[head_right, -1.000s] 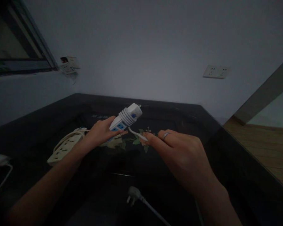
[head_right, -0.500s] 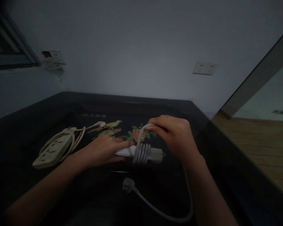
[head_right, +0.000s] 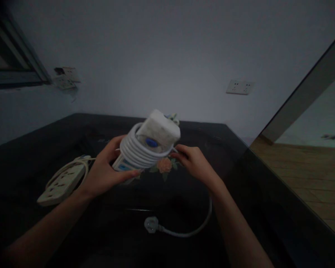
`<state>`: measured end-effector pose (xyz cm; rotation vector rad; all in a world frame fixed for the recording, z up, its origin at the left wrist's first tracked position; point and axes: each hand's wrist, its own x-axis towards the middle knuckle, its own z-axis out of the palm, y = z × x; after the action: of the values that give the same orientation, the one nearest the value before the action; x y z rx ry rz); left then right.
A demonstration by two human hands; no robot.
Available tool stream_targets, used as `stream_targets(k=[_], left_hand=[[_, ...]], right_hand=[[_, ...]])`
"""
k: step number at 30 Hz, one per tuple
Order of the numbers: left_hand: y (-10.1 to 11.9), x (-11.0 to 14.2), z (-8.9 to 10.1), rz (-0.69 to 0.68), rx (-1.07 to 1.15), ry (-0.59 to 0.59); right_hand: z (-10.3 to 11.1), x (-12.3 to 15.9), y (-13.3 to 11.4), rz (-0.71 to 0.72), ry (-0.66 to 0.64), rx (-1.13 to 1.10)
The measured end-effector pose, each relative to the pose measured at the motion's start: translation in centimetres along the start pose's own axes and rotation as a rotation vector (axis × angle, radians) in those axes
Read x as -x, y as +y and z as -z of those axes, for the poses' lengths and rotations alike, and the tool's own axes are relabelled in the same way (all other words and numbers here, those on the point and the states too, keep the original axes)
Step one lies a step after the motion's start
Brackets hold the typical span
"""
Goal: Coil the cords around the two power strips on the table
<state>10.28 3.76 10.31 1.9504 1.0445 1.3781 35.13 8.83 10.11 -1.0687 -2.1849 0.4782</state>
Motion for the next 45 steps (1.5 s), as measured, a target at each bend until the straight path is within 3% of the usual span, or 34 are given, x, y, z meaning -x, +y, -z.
stream_targets(k=[4, 9, 12, 16, 22, 27, 32, 36, 41, 45], left_hand=[[-0.4, -1.2, 1.0, 0.225, 0.274, 0.133], [-2.1, -2.3, 2.2, 0.368, 0.38, 0.238], [-3.2, -2.6, 2.5, 0.426, 0.374, 0.246], [-4.2, -2.8, 2.4, 0.482, 0.242, 0.196], [-5.6, -2.2, 1.7, 0.288, -0.259, 0.018], [-4.6, -1.0, 0.1, 0.159, -0.583, -0.233], [-2.1, 0.3, -2.0, 0.047, -0.844, -0.495], [-0.9, 1.0, -2.9, -0.111, -0.919, -0.698], [-0.5, 1.0, -2.4, -0.273, -0.932, -0.746], [0.3, 0.9, -1.8, -0.299, -0.868, -0.726]], right_hand=[[-0.8, 0.1, -1.4, -0.067, 0.032, 0.025], [-1.8, 0.4, -2.4, -0.197, 0.149, 0.252], [-2.1, 0.8, -3.2, -0.173, 0.142, 0.402], [-2.6, 1.5, -4.6, -0.036, 0.113, 0.572], [-2.6, 2.3, -6.4, 0.28, 0.241, 0.744], [-1.6, 2.5, -6.9, 0.353, 0.277, 0.735], [-0.8, 2.4, -6.4, 0.238, 0.203, 0.541], [0.2, 1.8, -5.2, 0.049, 0.042, 0.3], [1.3, 1.1, -3.3, -0.114, -0.098, -0.118], [1.3, 0.7, -2.6, -0.161, -0.194, -0.357]])
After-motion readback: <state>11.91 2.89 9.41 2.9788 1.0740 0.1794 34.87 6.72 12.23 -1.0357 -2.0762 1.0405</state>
